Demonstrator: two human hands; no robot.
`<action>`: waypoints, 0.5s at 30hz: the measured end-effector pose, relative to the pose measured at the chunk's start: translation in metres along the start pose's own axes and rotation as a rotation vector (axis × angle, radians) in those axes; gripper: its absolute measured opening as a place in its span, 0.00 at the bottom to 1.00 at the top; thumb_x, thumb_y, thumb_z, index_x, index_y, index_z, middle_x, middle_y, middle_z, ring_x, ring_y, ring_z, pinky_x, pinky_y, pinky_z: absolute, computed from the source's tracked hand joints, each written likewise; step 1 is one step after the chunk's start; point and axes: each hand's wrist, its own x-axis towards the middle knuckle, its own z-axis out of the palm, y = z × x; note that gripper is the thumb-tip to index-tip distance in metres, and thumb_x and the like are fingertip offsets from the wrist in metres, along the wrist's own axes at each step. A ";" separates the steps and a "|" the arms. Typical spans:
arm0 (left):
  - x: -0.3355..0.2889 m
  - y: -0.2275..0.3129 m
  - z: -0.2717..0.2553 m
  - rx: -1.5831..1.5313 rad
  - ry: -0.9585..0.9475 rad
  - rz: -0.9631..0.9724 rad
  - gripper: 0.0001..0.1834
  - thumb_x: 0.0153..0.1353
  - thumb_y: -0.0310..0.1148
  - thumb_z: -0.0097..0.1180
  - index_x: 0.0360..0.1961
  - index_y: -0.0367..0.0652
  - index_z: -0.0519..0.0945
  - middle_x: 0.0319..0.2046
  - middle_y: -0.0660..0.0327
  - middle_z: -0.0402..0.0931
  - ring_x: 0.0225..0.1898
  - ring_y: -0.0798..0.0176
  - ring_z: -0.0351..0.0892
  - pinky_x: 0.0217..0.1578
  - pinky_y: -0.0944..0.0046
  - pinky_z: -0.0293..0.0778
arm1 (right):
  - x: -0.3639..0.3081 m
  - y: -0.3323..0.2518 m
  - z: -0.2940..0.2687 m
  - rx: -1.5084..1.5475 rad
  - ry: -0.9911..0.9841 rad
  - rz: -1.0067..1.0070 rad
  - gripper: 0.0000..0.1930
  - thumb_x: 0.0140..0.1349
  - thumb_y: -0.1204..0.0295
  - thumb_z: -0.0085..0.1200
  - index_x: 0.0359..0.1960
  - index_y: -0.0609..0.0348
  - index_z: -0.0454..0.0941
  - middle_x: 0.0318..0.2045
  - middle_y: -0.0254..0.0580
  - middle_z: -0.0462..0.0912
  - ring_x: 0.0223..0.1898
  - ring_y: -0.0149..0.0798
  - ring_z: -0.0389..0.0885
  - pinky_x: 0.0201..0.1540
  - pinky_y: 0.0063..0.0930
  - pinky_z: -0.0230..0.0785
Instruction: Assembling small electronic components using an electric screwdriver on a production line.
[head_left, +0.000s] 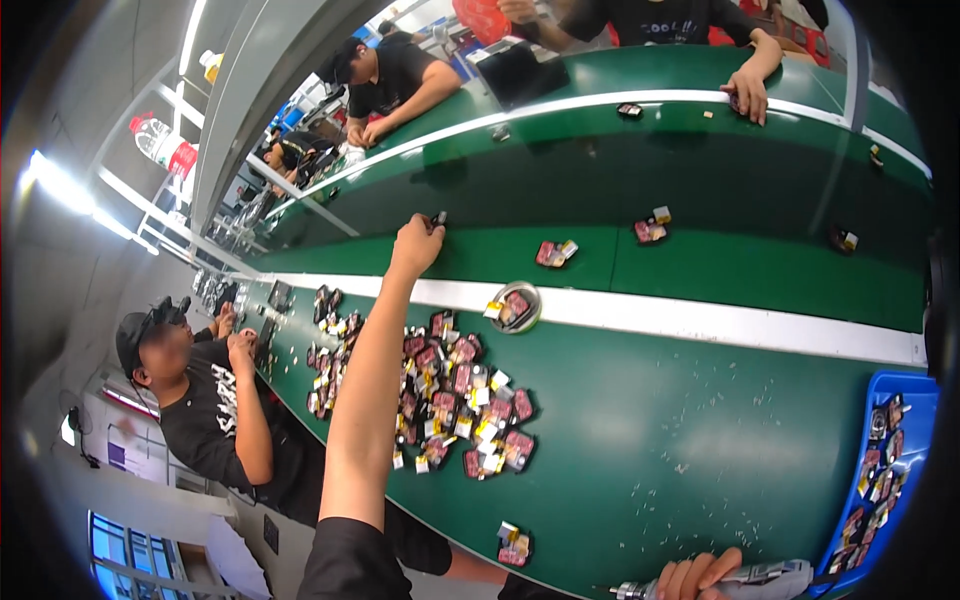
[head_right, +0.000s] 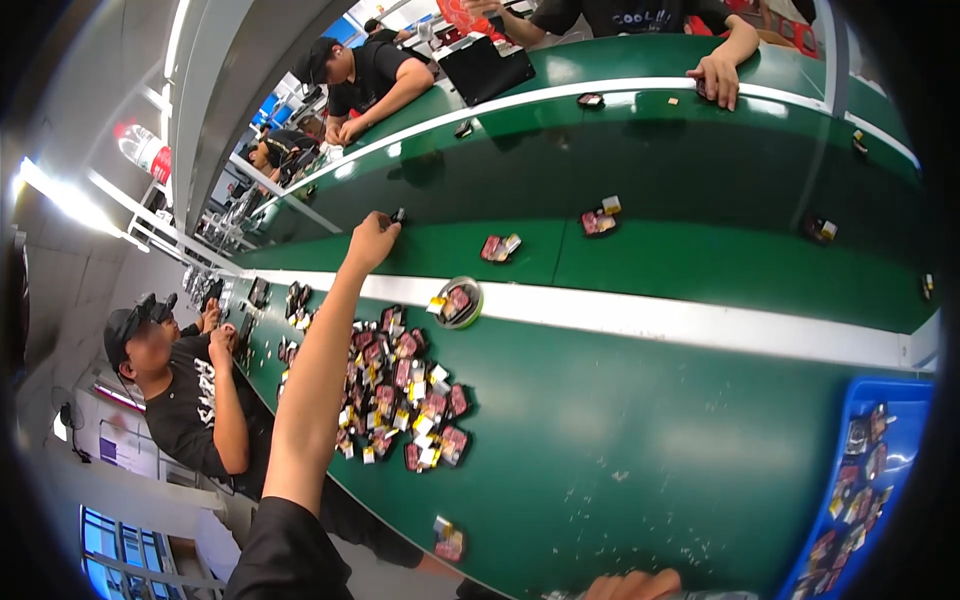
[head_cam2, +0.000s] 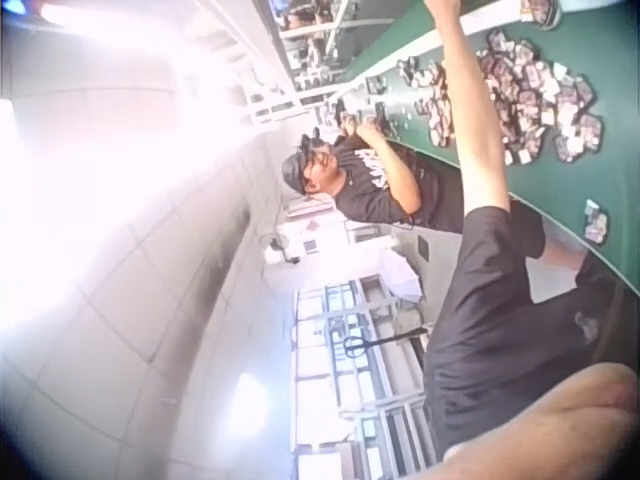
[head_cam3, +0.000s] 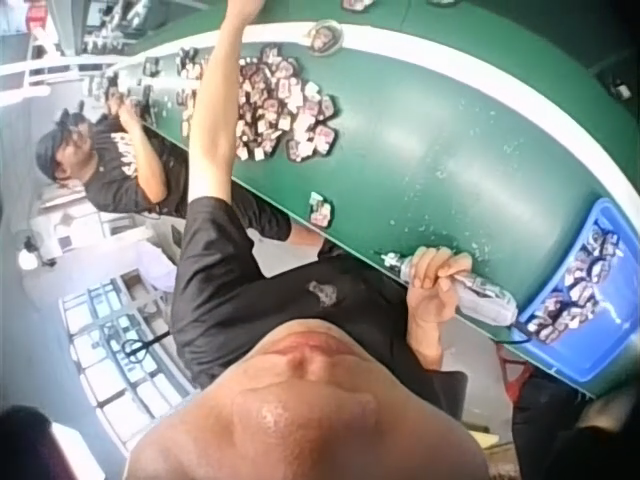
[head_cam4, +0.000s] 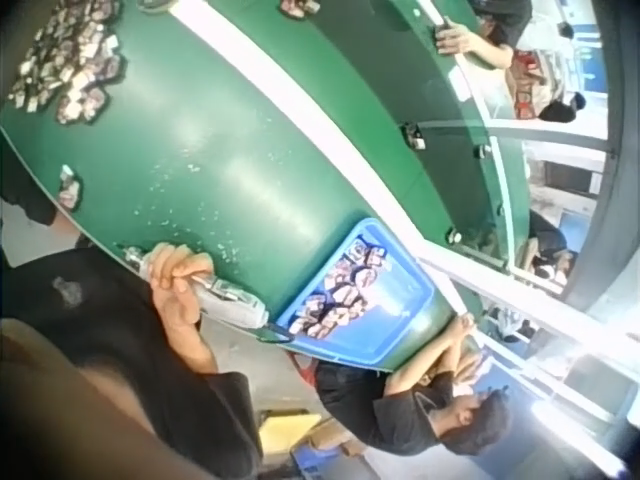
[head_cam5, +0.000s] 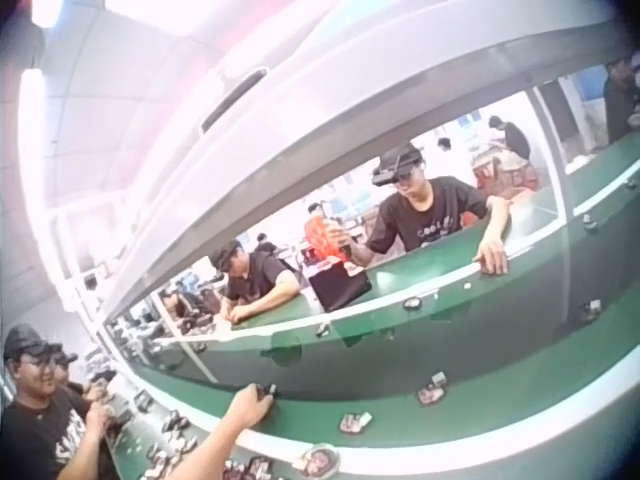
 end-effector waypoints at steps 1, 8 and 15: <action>0.004 0.003 0.006 0.066 0.019 0.022 0.24 0.57 0.42 0.58 0.46 0.32 0.74 0.40 0.39 0.78 0.45 0.38 0.77 0.47 0.48 0.73 | 0.001 0.000 0.002 0.002 0.012 0.014 0.09 0.59 0.69 0.54 0.33 0.56 0.65 0.20 0.35 0.63 0.21 0.31 0.61 0.30 0.27 0.55; 0.021 -0.015 0.012 0.288 0.054 0.219 0.16 0.58 0.30 0.55 0.44 0.29 0.75 0.40 0.41 0.76 0.43 0.39 0.75 0.47 0.48 0.72 | 0.006 0.000 0.009 -0.028 0.014 0.039 0.10 0.59 0.68 0.55 0.33 0.56 0.66 0.20 0.36 0.63 0.20 0.31 0.60 0.30 0.27 0.55; -0.024 0.001 -0.025 0.131 0.210 0.418 0.17 0.59 0.24 0.49 0.49 0.30 0.75 0.43 0.43 0.75 0.47 0.42 0.72 0.50 0.51 0.69 | -0.004 -0.004 0.004 -0.029 -0.013 0.034 0.11 0.59 0.68 0.55 0.33 0.56 0.65 0.20 0.35 0.63 0.20 0.31 0.61 0.30 0.26 0.56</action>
